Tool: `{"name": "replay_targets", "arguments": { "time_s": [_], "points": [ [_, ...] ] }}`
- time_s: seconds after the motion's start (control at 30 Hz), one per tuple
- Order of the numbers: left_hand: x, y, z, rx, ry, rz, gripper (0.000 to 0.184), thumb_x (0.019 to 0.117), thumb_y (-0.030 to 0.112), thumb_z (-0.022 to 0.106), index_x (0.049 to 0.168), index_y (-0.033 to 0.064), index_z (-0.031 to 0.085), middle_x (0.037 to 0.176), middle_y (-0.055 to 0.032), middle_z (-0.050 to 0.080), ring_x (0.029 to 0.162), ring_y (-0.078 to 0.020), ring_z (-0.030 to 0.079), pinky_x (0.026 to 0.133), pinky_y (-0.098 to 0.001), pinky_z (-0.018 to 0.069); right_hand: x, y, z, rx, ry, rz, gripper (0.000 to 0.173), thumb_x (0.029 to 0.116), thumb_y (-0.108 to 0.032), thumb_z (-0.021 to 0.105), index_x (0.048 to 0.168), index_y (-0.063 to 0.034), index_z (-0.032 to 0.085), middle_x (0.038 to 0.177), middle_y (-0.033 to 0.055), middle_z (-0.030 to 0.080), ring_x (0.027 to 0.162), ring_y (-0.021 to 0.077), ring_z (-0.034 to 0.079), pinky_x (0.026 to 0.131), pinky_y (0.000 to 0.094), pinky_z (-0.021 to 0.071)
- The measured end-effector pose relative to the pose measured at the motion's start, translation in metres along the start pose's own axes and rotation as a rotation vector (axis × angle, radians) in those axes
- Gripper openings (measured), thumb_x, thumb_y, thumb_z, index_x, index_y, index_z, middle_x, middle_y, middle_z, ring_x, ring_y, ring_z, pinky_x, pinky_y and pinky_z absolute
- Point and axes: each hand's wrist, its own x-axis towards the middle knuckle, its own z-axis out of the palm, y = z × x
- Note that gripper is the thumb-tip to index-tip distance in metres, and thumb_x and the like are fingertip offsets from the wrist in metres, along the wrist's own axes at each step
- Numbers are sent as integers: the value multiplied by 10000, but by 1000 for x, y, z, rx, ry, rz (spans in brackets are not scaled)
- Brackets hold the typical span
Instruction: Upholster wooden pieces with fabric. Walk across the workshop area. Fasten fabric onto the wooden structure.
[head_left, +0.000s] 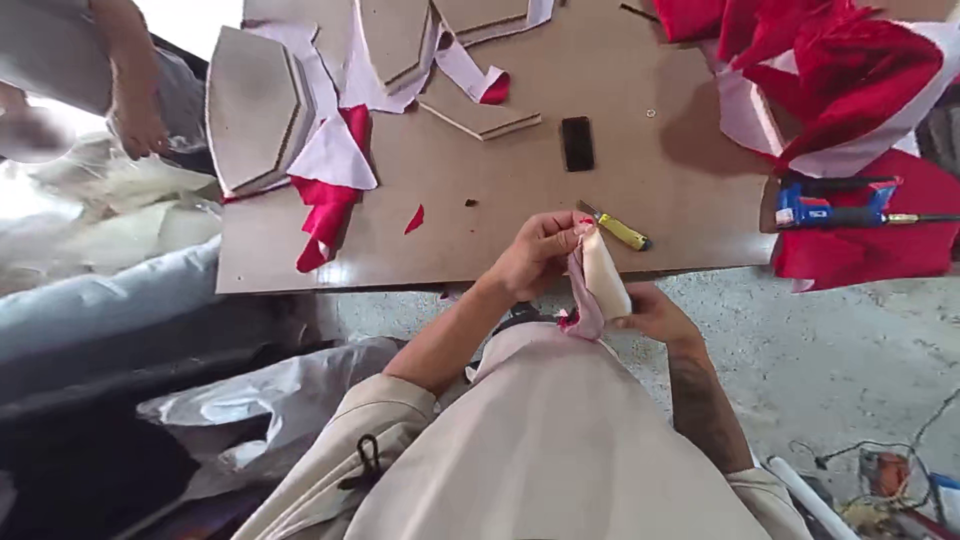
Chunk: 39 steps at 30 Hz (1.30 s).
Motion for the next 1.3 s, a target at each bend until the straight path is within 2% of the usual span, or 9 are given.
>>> {"name": "replay_targets", "arguments": {
  "time_s": [0.13, 0.23, 0.33, 0.5, 0.63, 1.03, 1.17, 1.23, 1.3],
  "points": [
    [-1, -27, 11, 153, 320, 159, 160, 1045, 101, 545, 1119, 16, 658, 903, -62, 684, 794, -122, 655, 776, -316, 579, 25, -6, 17, -496, 433, -91, 610, 940, -275, 751, 1453, -32, 525, 1367, 137, 623, 1288, 246, 581, 1084, 471, 502],
    [-1, -40, 5, 300, 418, 256, 154, 1042, 84, 548, 1132, 11, 650, 913, -70, 694, 802, -145, 675, 774, -339, 599, 55, -38, 38, -431, 536, -185, 614, 967, -337, 712, 1470, -53, 502, 1359, 136, 609, 1217, 265, 619, 1009, 479, 559],
    [-2, -46, -3, 462, 433, 316, 151, 1059, 88, 514, 1146, 20, 617, 935, -68, 676, 815, -150, 673, 762, -342, 601, 85, -43, 50, -654, 620, -221, 456, 970, -341, 718, 1330, -77, 626, 1231, 109, 650, 931, 172, 667, 734, 355, 600],
    [-15, -42, -25, 676, 493, 327, 139, 1059, 116, 530, 1098, 18, 620, 857, -52, 678, 743, -119, 675, 689, -308, 600, 103, -39, 63, -898, 499, -257, 357, 1027, -310, 614, 1303, -84, 633, 1228, 103, 674, 992, 185, 686, 785, 389, 603],
    [-33, -26, -21, 288, 418, 207, 234, 1089, 135, 426, 1064, 19, 628, 875, -27, 675, 824, -96, 673, 798, -308, 591, 113, -43, 80, -939, 502, -345, 362, 1042, -309, 590, 1265, -30, 647, 1216, 144, 698, 1195, 278, 633, 1020, 466, 527],
    [-40, 12, -56, -545, 437, -9, 265, 1093, 120, 356, 1113, 29, 604, 975, -75, 688, 903, -159, 673, 878, -363, 561, 171, -38, 118, -802, 531, -334, 390, 1082, -270, 505, 1247, 68, 605, 1180, 200, 658, 1147, 246, 637, 1029, 406, 521],
    [-34, 4, -64, -158, 437, 84, 368, 1115, 247, 356, 1121, -9, 620, 948, -40, 681, 903, -97, 659, 878, -313, 554, 184, -32, 119, -847, 580, -348, 424, 1078, -244, 499, 1281, 128, 527, 1199, 249, 626, 1159, 264, 624, 1041, 389, 510],
    [-37, -3, -68, 95, 374, 173, 241, 1061, 179, 516, 1167, -35, 543, 1031, -86, 633, 949, -122, 633, 890, -336, 551, 190, -32, 114, -799, 541, -358, 502, 1035, -238, 564, 1349, 132, 437, 1227, 256, 602, 1161, 248, 622, 1041, 389, 513],
    [-41, -8, -66, 219, 347, 193, 452, 956, 152, 702, 1289, -64, 485, 1157, -165, 620, 1009, -187, 652, 906, -375, 573, 190, -31, 110, -713, 541, -349, 504, 1005, -229, 608, 1373, 63, 423, 1200, 190, 619, 1086, 203, 650, 968, 387, 553]
  ]
}}
